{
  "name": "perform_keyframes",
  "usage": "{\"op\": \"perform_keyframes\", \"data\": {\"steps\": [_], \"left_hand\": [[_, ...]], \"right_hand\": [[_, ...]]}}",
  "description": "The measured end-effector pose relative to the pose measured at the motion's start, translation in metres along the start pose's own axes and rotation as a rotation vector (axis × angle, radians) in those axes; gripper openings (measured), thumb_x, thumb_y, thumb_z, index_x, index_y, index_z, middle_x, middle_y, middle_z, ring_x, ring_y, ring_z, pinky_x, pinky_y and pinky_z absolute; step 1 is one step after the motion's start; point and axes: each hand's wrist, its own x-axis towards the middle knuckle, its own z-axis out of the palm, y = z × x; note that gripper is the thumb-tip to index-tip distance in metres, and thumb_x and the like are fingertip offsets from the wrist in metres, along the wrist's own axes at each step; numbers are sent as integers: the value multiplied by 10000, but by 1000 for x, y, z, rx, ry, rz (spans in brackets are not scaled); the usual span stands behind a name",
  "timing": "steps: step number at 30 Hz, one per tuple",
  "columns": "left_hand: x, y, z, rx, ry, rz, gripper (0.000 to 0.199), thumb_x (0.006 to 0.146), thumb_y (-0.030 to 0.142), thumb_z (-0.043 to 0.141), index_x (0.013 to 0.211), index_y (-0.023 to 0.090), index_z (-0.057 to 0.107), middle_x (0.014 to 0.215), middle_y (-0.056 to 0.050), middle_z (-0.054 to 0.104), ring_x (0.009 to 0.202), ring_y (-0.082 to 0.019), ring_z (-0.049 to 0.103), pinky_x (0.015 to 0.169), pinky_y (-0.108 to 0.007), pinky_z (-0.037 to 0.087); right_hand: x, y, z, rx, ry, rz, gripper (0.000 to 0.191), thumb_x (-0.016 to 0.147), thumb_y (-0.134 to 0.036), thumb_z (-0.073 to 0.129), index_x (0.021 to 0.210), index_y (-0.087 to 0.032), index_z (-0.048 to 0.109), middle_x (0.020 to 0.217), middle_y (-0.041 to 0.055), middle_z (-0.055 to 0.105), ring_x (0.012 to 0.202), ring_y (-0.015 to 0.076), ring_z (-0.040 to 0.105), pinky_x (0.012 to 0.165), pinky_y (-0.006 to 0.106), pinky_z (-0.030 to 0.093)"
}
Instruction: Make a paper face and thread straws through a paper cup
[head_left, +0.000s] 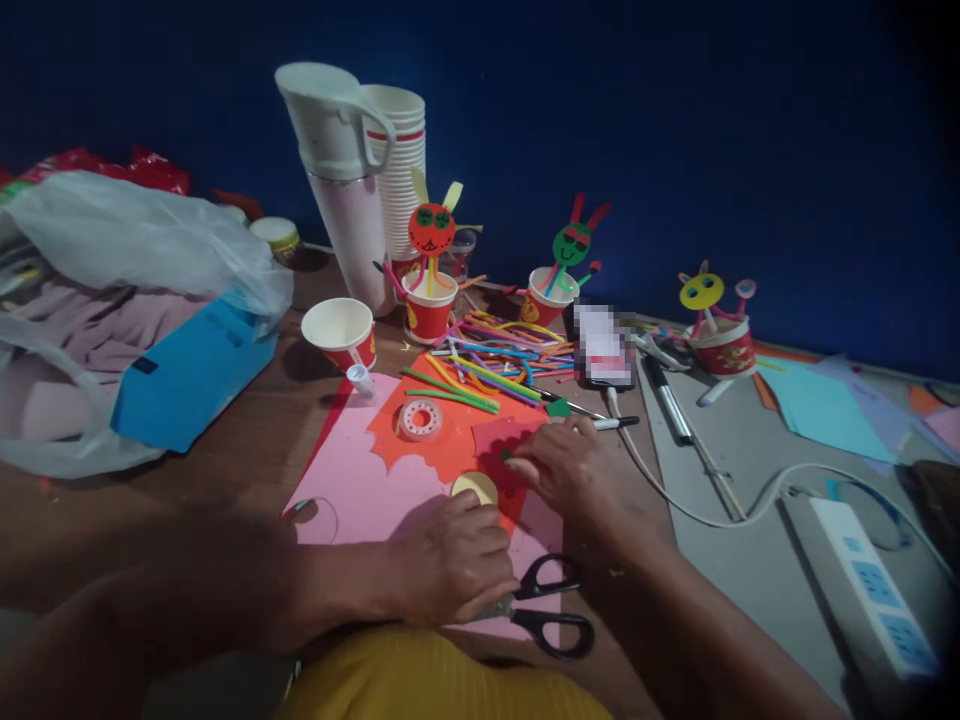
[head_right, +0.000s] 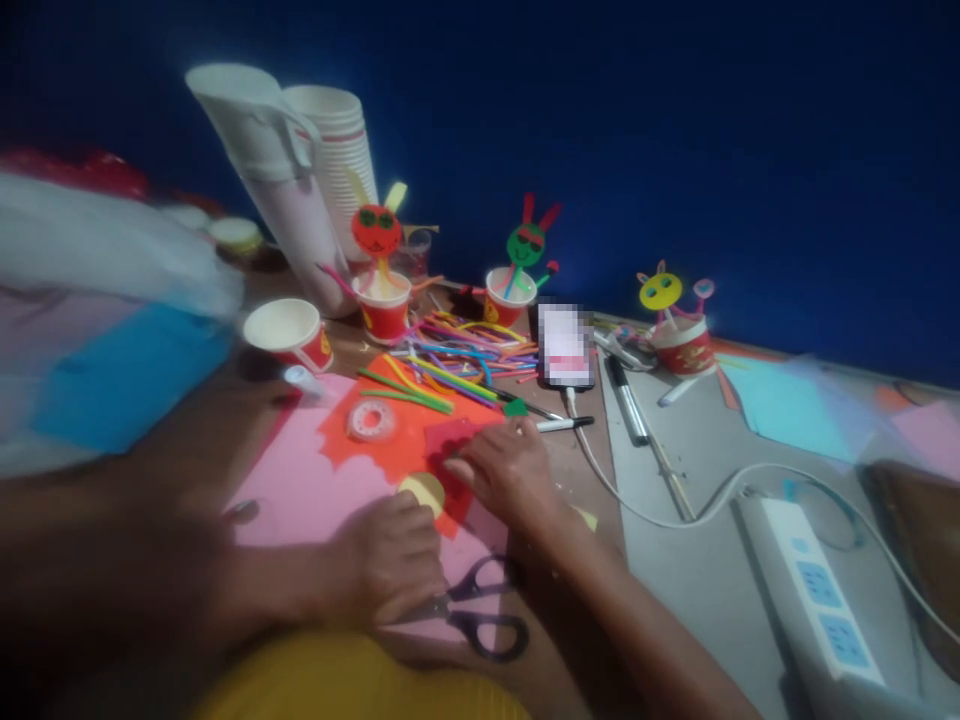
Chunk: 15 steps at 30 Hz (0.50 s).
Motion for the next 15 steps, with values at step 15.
{"op": "perform_keyframes", "data": {"steps": [15], "left_hand": [[-6,-4,3,-80,211,100,356,819,341,603,512,200,490,464,29,461,501,-133,388,550,-319,263]], "right_hand": [[156,-66,40,518,-116,15,367,787,-437,646,1073,-209,624,1037,50,666,896,203,600,709,283,390]]}}
